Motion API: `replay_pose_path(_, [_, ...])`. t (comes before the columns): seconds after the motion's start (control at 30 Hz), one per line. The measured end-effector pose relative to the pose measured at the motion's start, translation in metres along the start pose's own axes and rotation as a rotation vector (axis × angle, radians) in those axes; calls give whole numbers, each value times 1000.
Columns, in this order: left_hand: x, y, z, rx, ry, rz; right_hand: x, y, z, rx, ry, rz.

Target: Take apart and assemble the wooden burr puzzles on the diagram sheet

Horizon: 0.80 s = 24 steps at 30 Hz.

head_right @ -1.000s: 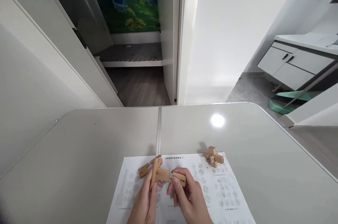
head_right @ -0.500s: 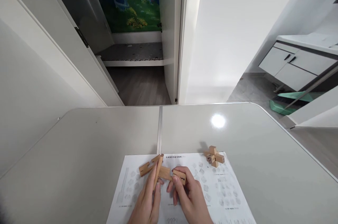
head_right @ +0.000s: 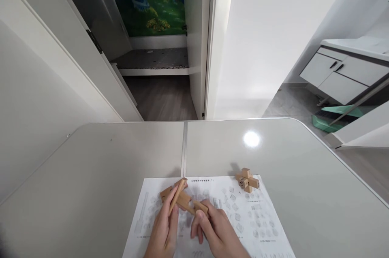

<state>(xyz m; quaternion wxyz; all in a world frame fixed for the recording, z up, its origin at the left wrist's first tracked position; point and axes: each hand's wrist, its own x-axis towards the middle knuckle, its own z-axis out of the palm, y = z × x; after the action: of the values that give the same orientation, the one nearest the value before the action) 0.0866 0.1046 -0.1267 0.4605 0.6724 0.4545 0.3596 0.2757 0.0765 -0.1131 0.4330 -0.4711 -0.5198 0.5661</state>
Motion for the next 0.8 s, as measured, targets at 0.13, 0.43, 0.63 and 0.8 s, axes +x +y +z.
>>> replay_pose_path(0.13, [-3,-6,0,2,-18,-27,-3,-4,-4,-104,-30,62])
replay_pose_path(0.43, [1,-2,1,-18,13,46,-1,3,3,-150,-40,102])
replay_pose_path(0.63, [2,3,-2,-9,-12,73,-2,4,3,-199,-47,112])
replay_pose_path(0.8, [3,3,-6,16,-49,92,-4,8,4,-172,-29,81])
